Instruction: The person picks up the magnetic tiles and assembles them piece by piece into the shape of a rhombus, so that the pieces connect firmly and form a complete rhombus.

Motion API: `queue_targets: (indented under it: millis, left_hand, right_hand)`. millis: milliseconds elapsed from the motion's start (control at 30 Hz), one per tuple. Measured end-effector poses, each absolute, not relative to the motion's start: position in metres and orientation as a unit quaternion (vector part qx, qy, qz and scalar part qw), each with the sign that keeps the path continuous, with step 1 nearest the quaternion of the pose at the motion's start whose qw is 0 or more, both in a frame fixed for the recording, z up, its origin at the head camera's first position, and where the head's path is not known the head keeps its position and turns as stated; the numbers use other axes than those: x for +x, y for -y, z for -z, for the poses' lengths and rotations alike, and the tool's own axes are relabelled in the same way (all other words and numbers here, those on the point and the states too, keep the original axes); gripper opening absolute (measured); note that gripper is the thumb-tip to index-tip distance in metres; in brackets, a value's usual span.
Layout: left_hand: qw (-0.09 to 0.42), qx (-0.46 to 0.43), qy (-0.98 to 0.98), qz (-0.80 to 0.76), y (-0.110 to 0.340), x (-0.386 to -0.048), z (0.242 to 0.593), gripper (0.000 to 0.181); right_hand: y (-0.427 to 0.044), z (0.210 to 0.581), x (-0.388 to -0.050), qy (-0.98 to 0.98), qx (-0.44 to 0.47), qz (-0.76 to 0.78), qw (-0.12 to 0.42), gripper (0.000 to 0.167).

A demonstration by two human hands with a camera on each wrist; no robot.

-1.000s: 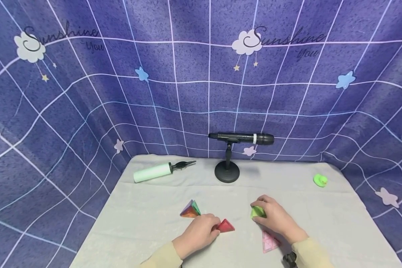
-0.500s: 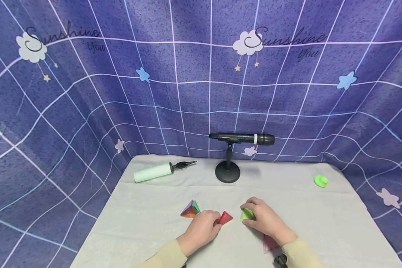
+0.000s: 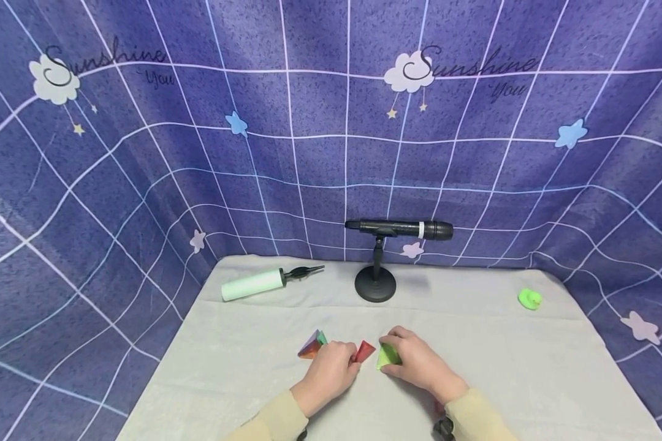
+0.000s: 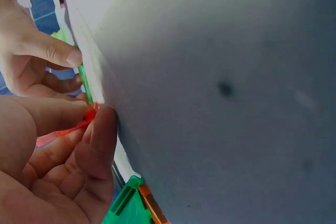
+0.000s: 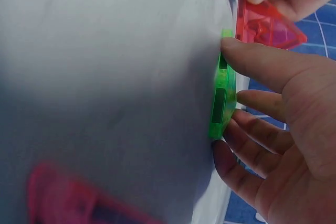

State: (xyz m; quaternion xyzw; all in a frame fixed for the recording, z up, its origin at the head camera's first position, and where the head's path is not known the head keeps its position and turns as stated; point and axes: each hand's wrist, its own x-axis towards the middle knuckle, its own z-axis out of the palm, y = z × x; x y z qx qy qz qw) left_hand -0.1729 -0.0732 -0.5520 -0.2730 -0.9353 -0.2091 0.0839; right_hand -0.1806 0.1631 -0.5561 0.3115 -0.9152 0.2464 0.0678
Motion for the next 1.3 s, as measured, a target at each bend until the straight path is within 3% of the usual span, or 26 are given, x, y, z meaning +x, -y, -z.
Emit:
queue_targets:
  millis: [633, 1300]
  left_hand:
    - [0.101, -0.258, 0.939, 0.201, 0.072, -0.176, 0.554, 0.027]
    - [0.062, -0.249, 0.944, 0.209, 0.067, -0.178, 0.552, 0.031]
  right_hand:
    - [-0.142, 0.558, -0.184, 0.913, 0.324, -0.240, 0.068, 0.052]
    - [-0.127, 0.558, -0.184, 0.924, 0.281, -0.255, 0.052, 0.055]
